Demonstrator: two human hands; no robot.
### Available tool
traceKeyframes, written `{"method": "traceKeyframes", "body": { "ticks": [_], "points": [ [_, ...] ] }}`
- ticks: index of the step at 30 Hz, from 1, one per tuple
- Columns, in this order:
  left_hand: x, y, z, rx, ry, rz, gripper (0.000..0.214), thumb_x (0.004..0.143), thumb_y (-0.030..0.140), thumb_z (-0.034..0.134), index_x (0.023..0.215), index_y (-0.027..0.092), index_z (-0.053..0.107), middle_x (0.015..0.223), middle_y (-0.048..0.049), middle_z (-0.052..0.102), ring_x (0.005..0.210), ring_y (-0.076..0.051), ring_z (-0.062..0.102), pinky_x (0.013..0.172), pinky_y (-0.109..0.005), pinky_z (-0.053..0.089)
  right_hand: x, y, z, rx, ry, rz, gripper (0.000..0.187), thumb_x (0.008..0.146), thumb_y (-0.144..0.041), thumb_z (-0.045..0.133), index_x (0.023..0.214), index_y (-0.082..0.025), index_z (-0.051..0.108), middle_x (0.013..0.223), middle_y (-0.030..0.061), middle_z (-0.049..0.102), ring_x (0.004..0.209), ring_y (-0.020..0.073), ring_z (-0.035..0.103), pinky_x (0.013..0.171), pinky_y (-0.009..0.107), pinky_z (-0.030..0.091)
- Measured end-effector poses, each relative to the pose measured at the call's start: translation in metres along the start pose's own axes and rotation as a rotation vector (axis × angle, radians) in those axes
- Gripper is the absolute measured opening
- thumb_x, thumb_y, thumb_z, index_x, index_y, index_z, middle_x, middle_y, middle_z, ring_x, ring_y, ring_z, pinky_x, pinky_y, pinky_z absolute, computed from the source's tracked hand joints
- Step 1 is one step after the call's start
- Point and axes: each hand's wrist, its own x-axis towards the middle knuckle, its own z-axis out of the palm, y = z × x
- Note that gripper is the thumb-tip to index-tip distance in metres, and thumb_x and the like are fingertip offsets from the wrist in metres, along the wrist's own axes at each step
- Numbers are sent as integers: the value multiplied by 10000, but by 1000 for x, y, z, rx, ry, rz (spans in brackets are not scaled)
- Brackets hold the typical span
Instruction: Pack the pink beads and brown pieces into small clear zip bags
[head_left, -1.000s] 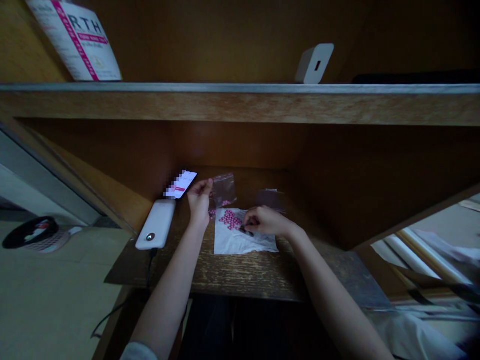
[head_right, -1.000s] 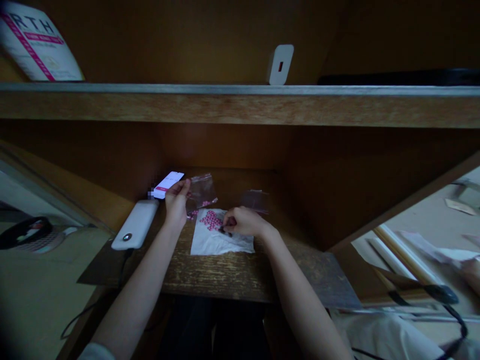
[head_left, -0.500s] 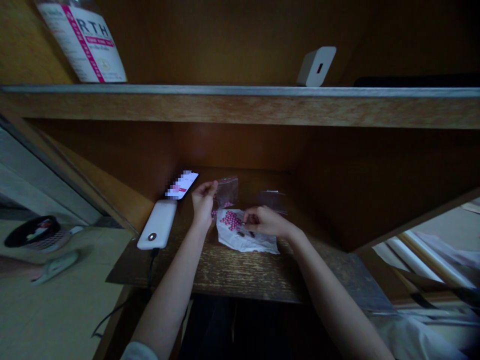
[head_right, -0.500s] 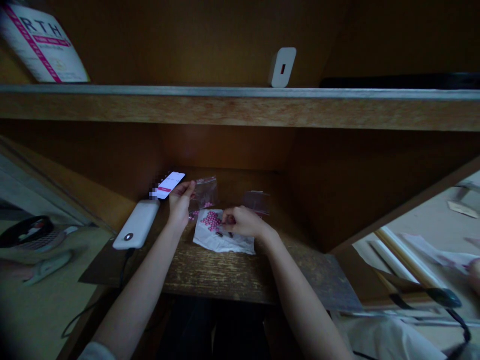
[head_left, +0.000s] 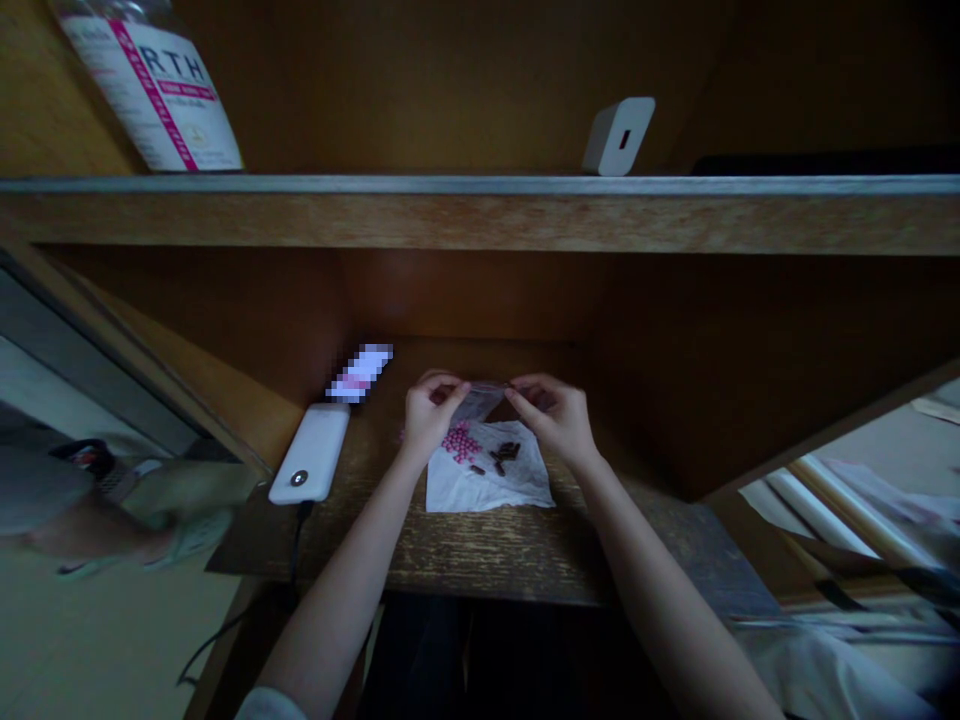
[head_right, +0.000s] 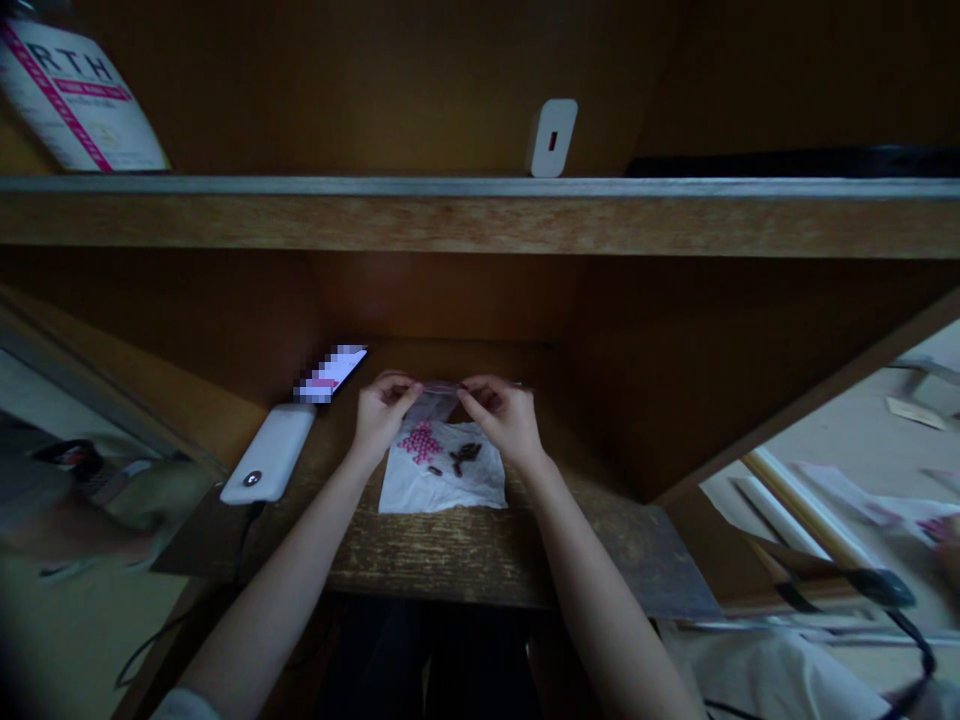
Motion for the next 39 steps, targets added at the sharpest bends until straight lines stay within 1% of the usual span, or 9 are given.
{"method": "traceKeyframes", "body": {
  "ticks": [5,11,15,18,22,25,29,33,39],
  "points": [
    [-2,6,1,89,-34,49,155,745,318,701,710,167,689,793,-39,629,670,-126,578,560,-221,421,1,-4,-4,-77,-8,-87,209,829,-340,613,892,-171,718,764,48,687,598,130,583,565,254,455],
    [-3,9,1,114,-54,79,144,760,308,691,714,171,688,804,-38,632,680,-128,582,568,-227,430,3,-5,-7,-117,-57,-158,184,851,-290,582,932,-191,713,824,51,675,635,140,579,568,263,458],
    [-4,10,0,101,-51,76,141,759,303,691,711,171,689,801,-40,633,682,-130,582,575,-230,428,3,-2,-7,-87,-109,-184,204,874,-275,554,975,-197,713,914,67,653,773,168,615,635,285,483],
    [-2,8,0,59,-34,51,151,743,313,703,701,169,689,796,-42,630,686,-132,584,578,-231,426,3,-1,-7,-82,-111,-193,247,886,-298,540,1055,-211,698,994,81,630,895,197,612,697,310,492],
    [2,1,0,-163,72,-75,195,692,350,742,690,168,673,736,-23,626,675,-127,581,605,-230,435,4,-1,-4,-60,-65,-110,307,867,-346,570,1131,-218,658,1026,83,633,821,187,600,621,294,475],
    [3,-1,0,-329,142,-214,245,649,381,773,701,167,665,688,-6,628,622,-108,555,603,-226,435,3,-2,1,7,-41,-43,280,858,-361,578,1075,-211,671,1013,79,657,789,180,603,628,294,472],
    [1,1,1,-430,133,-316,277,614,386,796,703,159,666,663,2,622,567,-84,517,557,-207,410,1,1,13,142,-82,30,260,866,-379,563,991,-192,692,972,76,684,824,192,624,698,309,480],
    [-1,3,4,-390,112,-325,281,617,386,790,715,153,669,675,-9,631,572,-90,523,535,-205,405,-2,5,22,231,-92,114,286,846,-422,575,910,-170,695,887,66,693,751,180,617,659,292,470],
    [-1,5,5,-291,75,-238,234,650,357,764,705,162,647,685,-15,651,621,-116,574,594,-231,452,0,3,23,335,-65,176,281,814,-436,598,807,-162,660,758,45,670,646,144,582,578,253,440]
  ]
}}
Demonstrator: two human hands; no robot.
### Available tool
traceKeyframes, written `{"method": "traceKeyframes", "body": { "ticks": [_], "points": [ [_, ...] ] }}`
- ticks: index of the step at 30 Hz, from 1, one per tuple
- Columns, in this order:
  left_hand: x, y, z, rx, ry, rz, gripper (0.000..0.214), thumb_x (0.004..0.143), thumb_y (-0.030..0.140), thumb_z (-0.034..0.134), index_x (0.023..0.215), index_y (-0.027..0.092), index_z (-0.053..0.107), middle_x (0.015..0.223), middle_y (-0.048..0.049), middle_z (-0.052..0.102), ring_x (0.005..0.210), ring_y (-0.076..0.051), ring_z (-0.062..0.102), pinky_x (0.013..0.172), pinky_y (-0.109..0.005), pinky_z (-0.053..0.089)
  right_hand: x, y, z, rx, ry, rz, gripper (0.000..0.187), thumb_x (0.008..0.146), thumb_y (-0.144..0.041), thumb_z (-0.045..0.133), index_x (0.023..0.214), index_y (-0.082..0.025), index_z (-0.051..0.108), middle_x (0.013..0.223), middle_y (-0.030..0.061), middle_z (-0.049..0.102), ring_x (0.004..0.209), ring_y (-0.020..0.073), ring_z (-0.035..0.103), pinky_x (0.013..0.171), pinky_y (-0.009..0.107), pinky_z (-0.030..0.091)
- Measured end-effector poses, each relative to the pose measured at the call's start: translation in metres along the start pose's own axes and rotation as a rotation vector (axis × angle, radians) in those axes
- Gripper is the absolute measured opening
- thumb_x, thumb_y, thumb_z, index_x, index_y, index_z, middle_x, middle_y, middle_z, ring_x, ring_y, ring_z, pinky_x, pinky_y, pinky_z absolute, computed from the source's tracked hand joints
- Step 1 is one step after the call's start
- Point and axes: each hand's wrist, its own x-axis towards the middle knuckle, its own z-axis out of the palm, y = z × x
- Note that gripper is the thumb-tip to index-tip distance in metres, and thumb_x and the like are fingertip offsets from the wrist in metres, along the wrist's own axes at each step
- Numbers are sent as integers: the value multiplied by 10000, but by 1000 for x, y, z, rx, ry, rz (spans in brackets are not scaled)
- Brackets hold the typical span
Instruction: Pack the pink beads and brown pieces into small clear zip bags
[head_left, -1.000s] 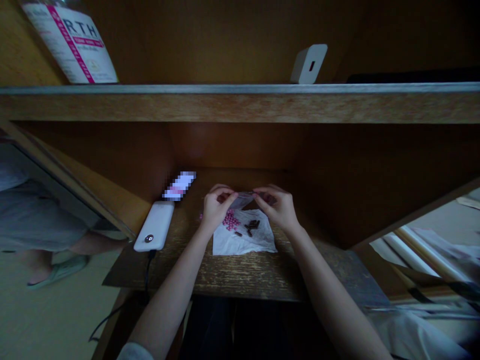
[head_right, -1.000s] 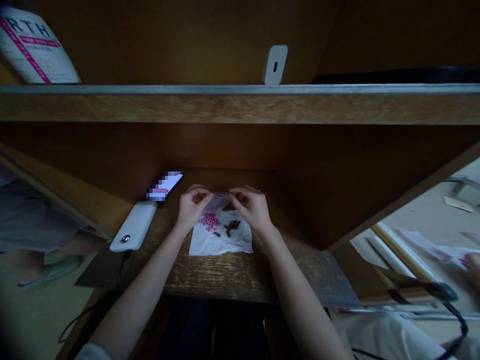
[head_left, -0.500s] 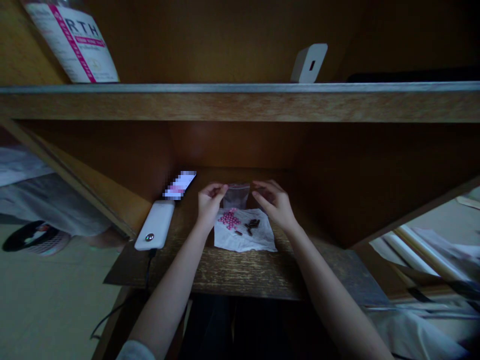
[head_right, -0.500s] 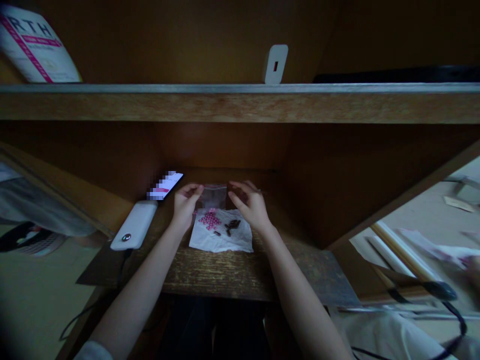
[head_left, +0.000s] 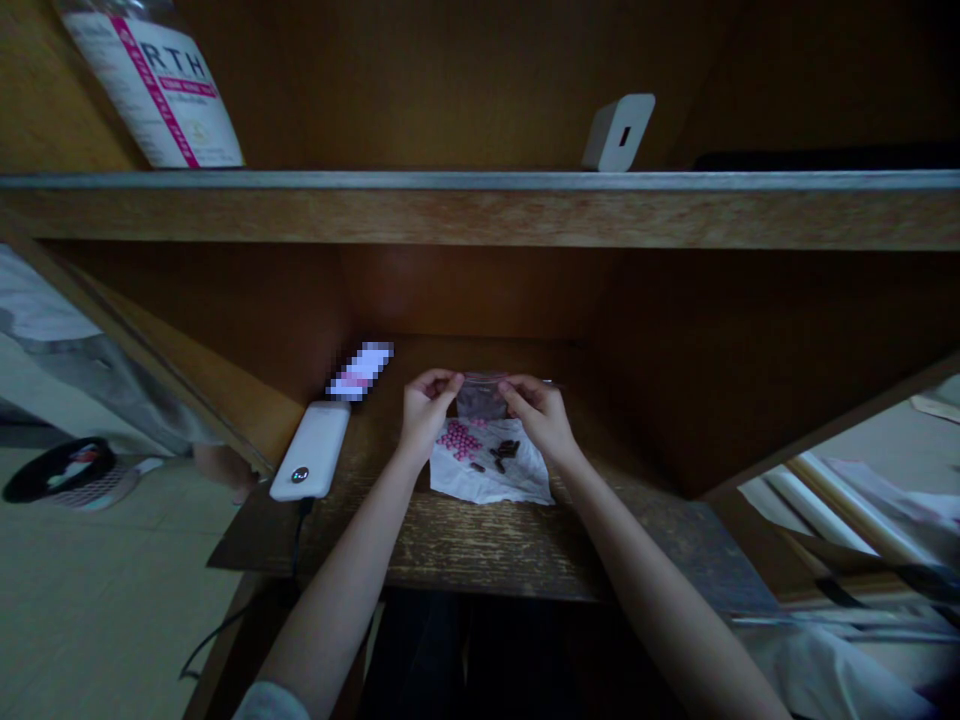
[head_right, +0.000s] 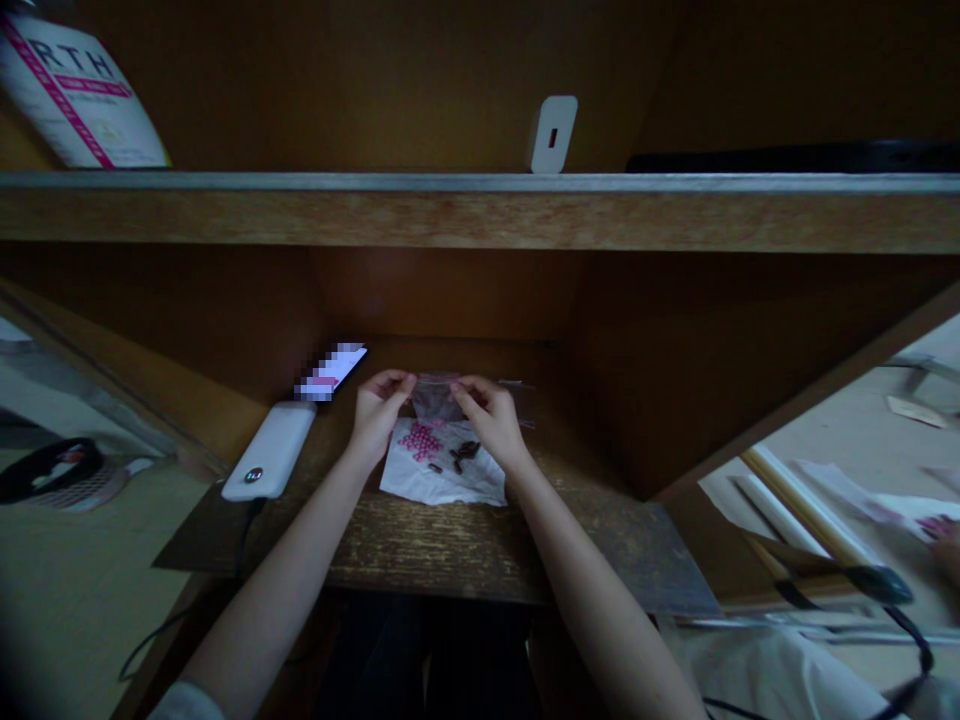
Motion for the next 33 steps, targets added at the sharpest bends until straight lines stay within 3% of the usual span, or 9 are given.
{"method": "traceKeyframes", "body": {
  "ticks": [8,22,29,33],
  "points": [
    [0,3,0,34,-56,1,233,621,266,781,767,166,630,717,-23,675,673,-134,626,666,-262,496,0,1,4,129,35,27,206,783,-373,617,858,-184,585,714,21,649,612,134,586,549,241,440],
    [0,3,-1,-102,-22,33,324,636,190,752,826,197,490,673,36,646,679,-121,638,707,-251,480,-4,0,8,60,23,24,261,821,-424,581,810,-165,607,713,28,641,610,129,570,544,231,434],
    [-5,3,3,-68,-177,-51,392,621,229,772,900,196,499,740,4,683,674,-138,659,657,-251,499,-5,-1,10,65,-81,-10,302,808,-461,610,811,-160,646,733,43,665,661,150,604,609,261,471],
    [-6,1,2,-39,-191,-40,451,618,263,787,864,218,411,688,15,691,611,-145,660,613,-250,502,-7,-5,11,33,-81,-44,322,823,-473,595,777,-159,644,717,47,665,659,155,610,621,271,480]
  ]
}}
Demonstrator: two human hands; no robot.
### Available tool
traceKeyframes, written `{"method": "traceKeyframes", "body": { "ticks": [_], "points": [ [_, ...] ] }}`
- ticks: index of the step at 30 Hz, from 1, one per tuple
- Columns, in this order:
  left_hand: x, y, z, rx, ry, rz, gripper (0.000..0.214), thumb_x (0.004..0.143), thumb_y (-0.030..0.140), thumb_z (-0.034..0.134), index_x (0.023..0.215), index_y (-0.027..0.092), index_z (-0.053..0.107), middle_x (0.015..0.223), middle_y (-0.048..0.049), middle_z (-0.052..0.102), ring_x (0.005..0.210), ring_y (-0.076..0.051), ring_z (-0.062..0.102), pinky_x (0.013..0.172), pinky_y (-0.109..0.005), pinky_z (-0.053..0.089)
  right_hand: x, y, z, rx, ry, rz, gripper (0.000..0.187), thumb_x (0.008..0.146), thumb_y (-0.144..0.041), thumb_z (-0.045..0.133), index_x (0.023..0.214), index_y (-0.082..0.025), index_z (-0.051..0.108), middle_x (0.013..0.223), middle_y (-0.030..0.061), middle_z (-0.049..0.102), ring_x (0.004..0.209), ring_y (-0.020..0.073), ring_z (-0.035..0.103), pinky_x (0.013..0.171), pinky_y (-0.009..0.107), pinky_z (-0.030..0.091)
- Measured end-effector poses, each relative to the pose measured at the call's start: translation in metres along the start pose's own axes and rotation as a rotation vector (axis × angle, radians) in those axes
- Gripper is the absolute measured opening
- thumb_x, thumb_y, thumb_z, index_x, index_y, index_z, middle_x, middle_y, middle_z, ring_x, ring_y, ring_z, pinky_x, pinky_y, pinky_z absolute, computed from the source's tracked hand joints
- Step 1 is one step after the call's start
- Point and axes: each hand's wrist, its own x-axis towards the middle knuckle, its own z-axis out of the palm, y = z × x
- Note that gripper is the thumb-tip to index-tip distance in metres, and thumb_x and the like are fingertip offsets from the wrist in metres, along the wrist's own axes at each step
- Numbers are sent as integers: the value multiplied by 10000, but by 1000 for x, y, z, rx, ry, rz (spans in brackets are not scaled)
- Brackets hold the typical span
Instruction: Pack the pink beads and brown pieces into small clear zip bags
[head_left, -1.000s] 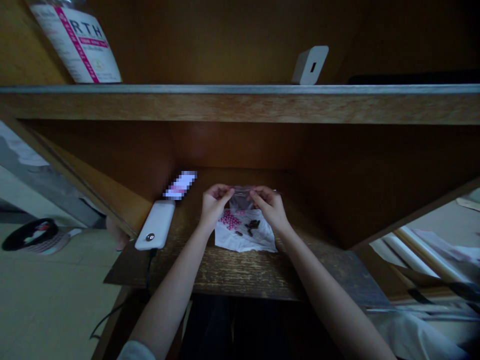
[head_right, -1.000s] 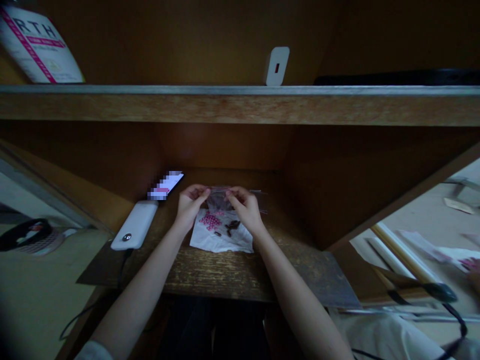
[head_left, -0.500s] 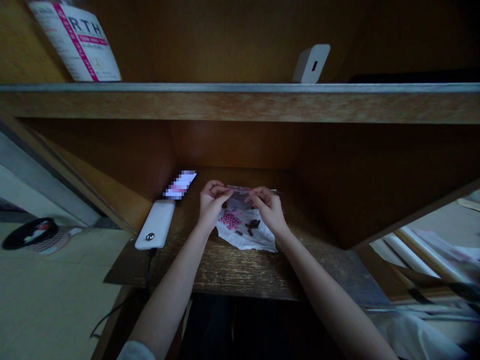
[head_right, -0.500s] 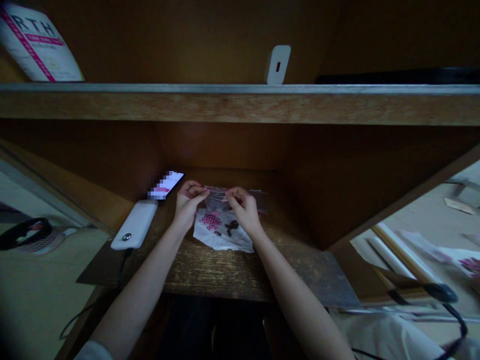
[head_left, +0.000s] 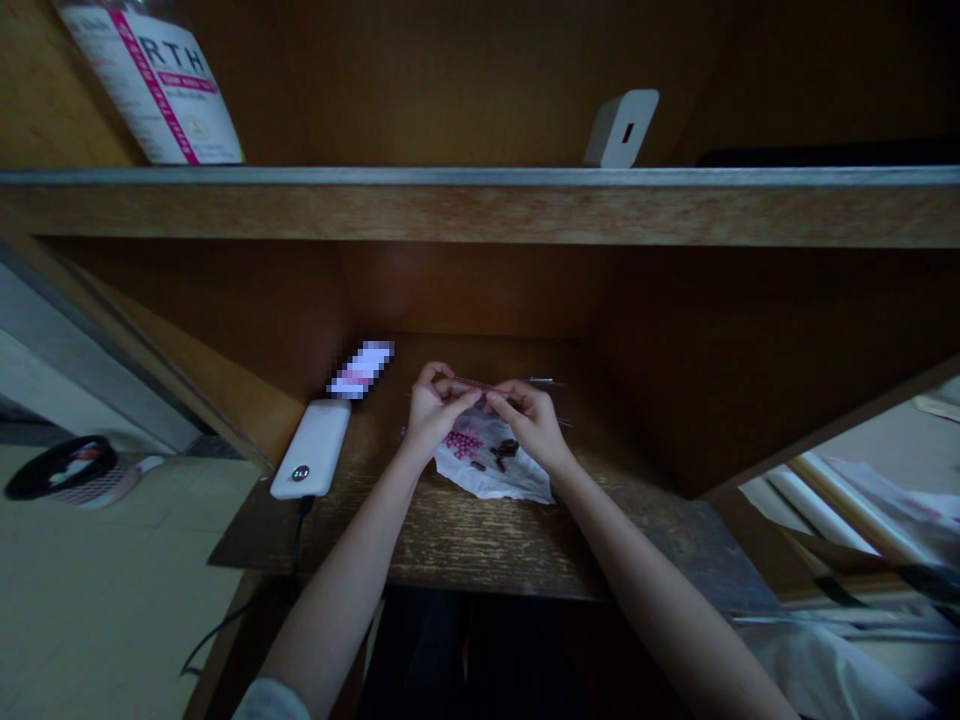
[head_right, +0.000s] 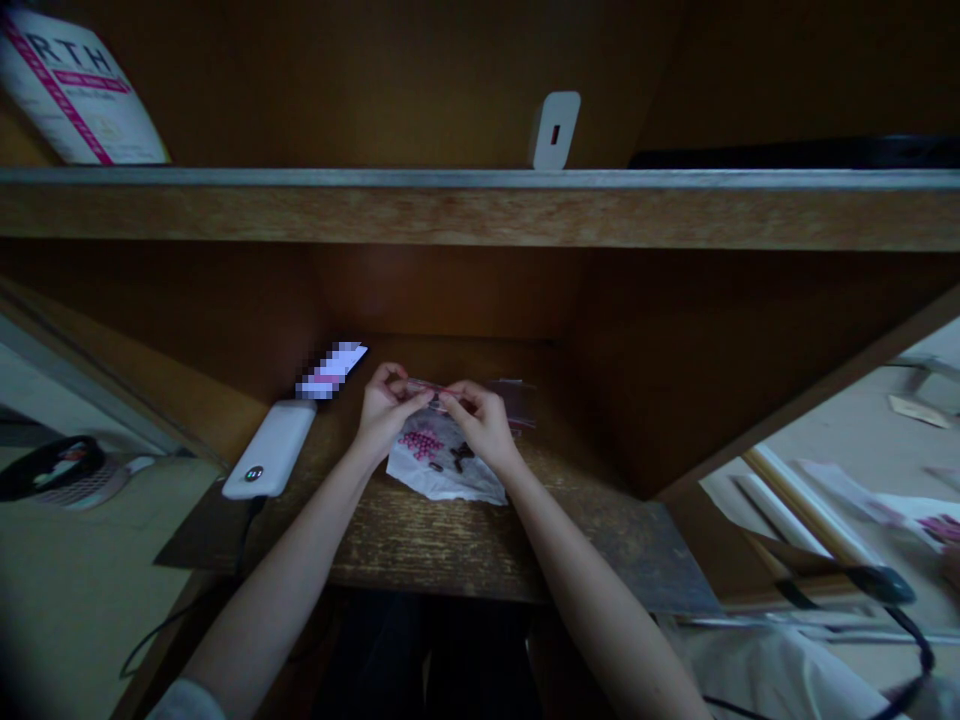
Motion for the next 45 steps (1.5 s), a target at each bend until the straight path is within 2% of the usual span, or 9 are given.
{"method": "traceKeyframes", "body": {
  "ticks": [13,17,20,24,28,30,34,40,45],
  "points": [
    [-4,1,2,20,-25,37,459,633,278,800,906,215,436,707,1,712,653,-170,699,642,-267,548,-2,6,-4,-205,-7,-63,384,875,-504,522,800,-171,698,694,40,680,551,139,578,508,237,421],
    [0,9,-5,55,-36,17,463,702,327,745,1076,219,494,791,-30,719,656,-174,695,624,-284,557,-4,4,-5,-251,14,-61,453,898,-525,466,747,-172,706,599,38,650,514,145,560,511,247,418],
    [12,15,-26,119,155,74,444,755,366,682,1136,239,492,823,-28,705,559,-147,655,501,-249,515,-4,5,-6,-274,-77,-44,432,916,-512,437,896,-181,714,837,75,722,663,172,633,618,281,479],
    [29,9,-63,220,372,114,398,746,320,664,1094,236,491,781,1,669,531,-123,611,457,-215,452,-7,3,-2,-486,-384,-194,332,855,-491,571,998,-219,696,972,66,708,894,203,639,804,341,474],
    [29,-15,-85,431,270,-68,350,729,282,651,1041,212,510,711,9,638,469,-136,558,465,-253,441,-14,3,10,-648,-635,-370,467,731,-580,669,1016,-210,685,1032,75,674,995,238,584,889,378,428],
    [24,-24,-87,640,276,14,331,683,270,701,976,204,562,717,-13,644,597,-180,614,589,-299,488,-17,4,14,-681,-687,-401,534,692,-606,688,1048,-209,673,1089,84,645,1035,250,556,909,389,412],
    [13,-26,-80,1049,206,223,402,703,396,703,1040,196,615,1028,-124,664,1010,-298,601,901,-430,444,-19,7,15,-732,-689,-403,560,717,-600,669,1113,-205,651,1134,106,599,1042,258,518,910,400,404],
    [-1,-16,-60,1491,-197,60,454,839,471,541,1217,221,565,1234,-114,596,1137,-308,514,957,-444,393,-17,18,14,-787,-668,-387,573,819,-590,554,1221,-184,595,1202,145,547,1066,273,476,922,436,397],
    [-9,-16,-56,1651,-220,42,384,900,378,446,1229,209,554,1219,-107,592,1133,-286,500,938,-410,395,-16,23,13,-805,-687,-374,560,867,-574,489,1260,-184,568,1225,149,535,1067,269,474,922,437,403]
  ]
}}
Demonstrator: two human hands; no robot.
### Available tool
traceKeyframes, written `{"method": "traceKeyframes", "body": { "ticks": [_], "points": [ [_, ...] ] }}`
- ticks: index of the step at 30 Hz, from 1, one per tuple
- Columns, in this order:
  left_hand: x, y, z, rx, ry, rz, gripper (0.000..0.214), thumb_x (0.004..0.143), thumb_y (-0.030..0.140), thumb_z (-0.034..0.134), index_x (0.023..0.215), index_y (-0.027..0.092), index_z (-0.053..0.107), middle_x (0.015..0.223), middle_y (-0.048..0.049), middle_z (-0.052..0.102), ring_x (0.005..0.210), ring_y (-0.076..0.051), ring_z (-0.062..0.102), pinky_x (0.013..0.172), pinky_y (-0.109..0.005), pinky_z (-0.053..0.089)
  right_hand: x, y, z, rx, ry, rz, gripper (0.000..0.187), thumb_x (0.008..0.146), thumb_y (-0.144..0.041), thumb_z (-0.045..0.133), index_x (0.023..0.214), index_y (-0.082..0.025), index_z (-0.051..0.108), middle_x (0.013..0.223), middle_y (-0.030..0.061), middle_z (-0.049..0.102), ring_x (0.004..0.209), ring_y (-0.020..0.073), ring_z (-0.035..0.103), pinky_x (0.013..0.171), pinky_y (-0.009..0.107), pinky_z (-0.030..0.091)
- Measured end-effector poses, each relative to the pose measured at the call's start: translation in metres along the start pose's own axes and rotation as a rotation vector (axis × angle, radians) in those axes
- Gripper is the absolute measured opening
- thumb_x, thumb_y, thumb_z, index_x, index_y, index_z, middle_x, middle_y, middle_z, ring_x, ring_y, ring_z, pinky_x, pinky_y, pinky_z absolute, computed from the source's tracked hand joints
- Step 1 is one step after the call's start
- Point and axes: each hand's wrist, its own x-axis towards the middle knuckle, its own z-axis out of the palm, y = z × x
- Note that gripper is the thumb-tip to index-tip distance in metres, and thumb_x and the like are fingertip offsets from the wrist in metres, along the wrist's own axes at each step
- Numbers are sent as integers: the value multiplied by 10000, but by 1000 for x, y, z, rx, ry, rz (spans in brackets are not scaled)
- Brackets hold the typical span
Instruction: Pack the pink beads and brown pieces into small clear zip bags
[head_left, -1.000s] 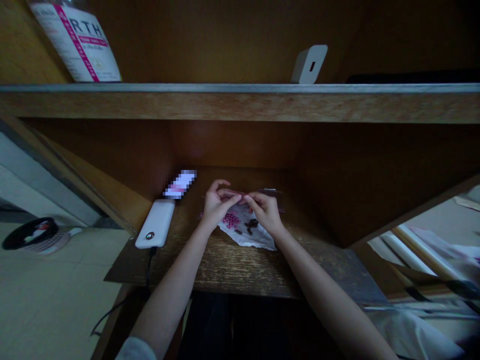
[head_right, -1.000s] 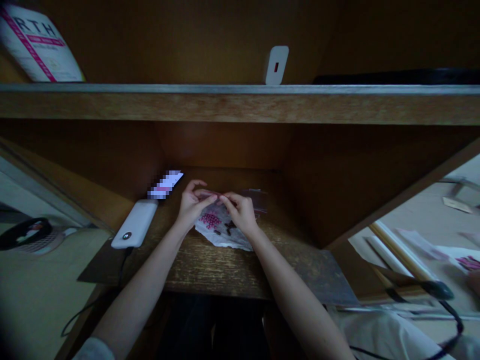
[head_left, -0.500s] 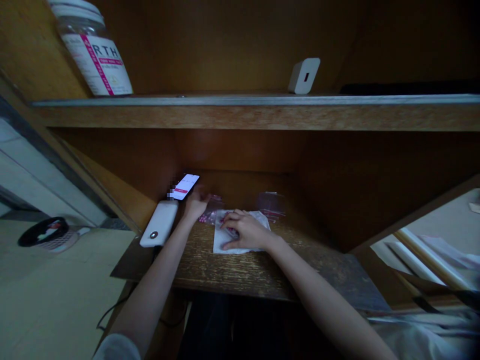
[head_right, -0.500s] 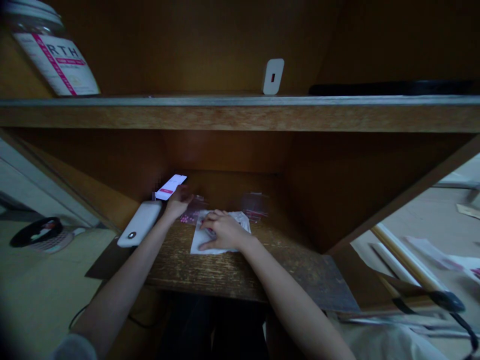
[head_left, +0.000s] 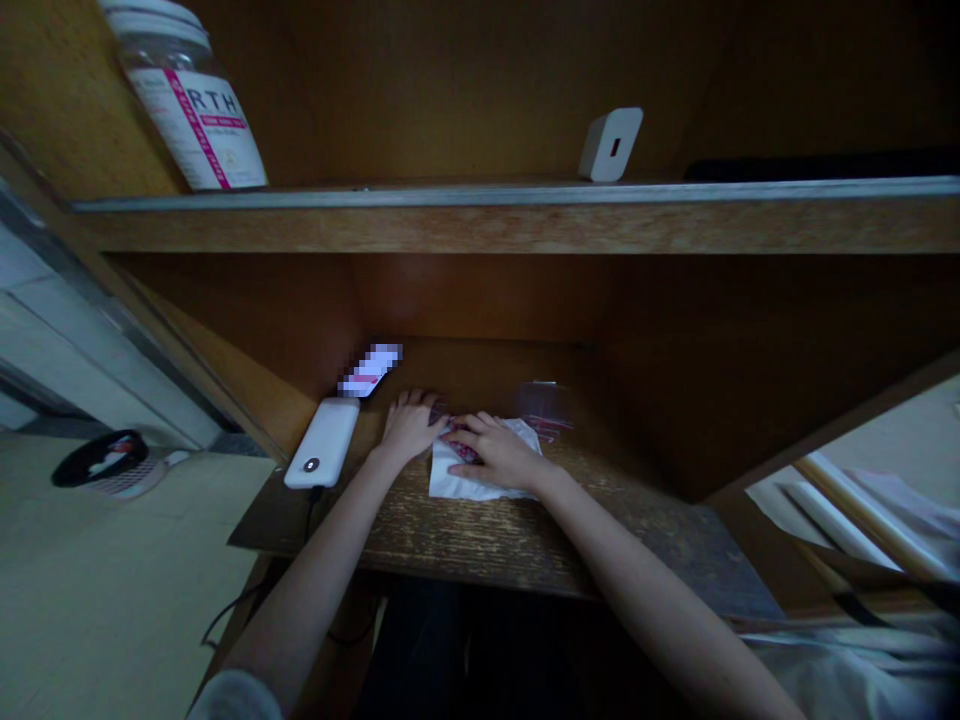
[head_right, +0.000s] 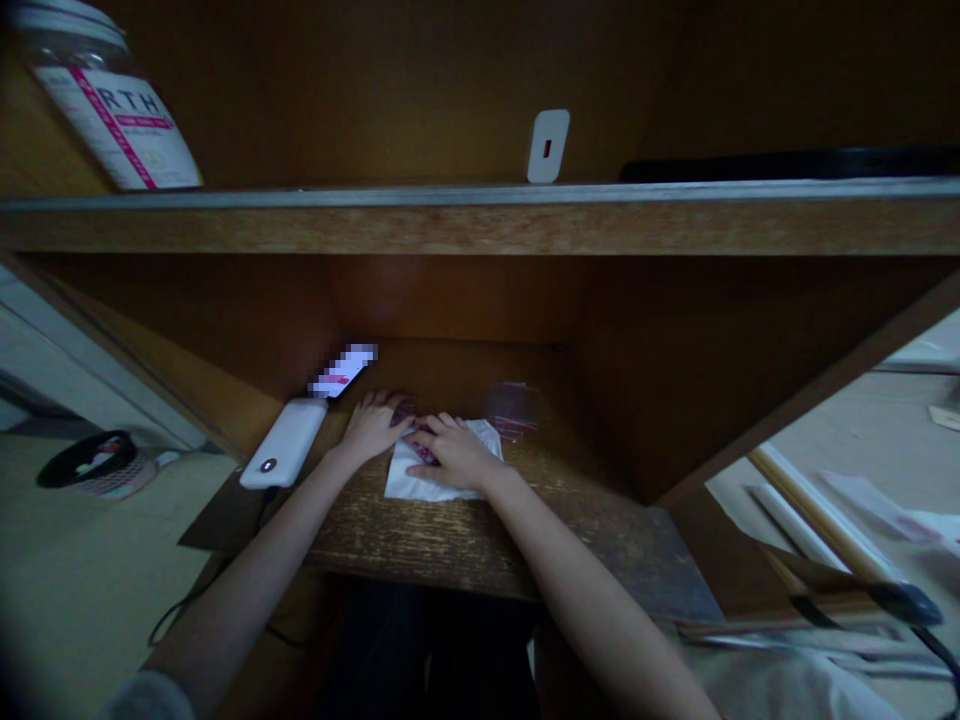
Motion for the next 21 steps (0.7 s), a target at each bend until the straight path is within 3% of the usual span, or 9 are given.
{"method": "traceKeyframes", "body": {
  "ticks": [4,7,12,21],
  "points": [
    [2,-2,1,48,15,-4,413,894,363,442,1265,202,523,1211,-122,578,1125,-294,495,941,-416,384,0,-1,-1,-4,6,2,539,879,-558,481,1252,-180,573,1210,150,540,1071,265,471,923,432,400],
    [9,-7,2,58,-3,-11,480,881,456,447,1282,199,505,1231,-134,546,1147,-306,474,959,-425,370,0,-2,-1,-11,10,3,545,869,-564,495,1245,-179,580,1206,148,542,1068,268,468,913,427,402],
    [29,-16,7,51,-32,-5,571,842,616,420,1141,152,567,1199,-161,537,1165,-325,458,972,-426,354,0,-3,-1,10,21,-9,545,855,-558,525,1244,-181,578,1197,139,553,1068,262,463,924,413,395],
    [54,-23,9,42,-93,63,566,841,634,414,1003,136,629,1031,-145,645,1035,-288,552,933,-392,384,1,-2,-2,39,6,-3,527,849,-560,535,1225,-193,582,1205,130,552,1084,258,465,925,416,396]
  ]
}}
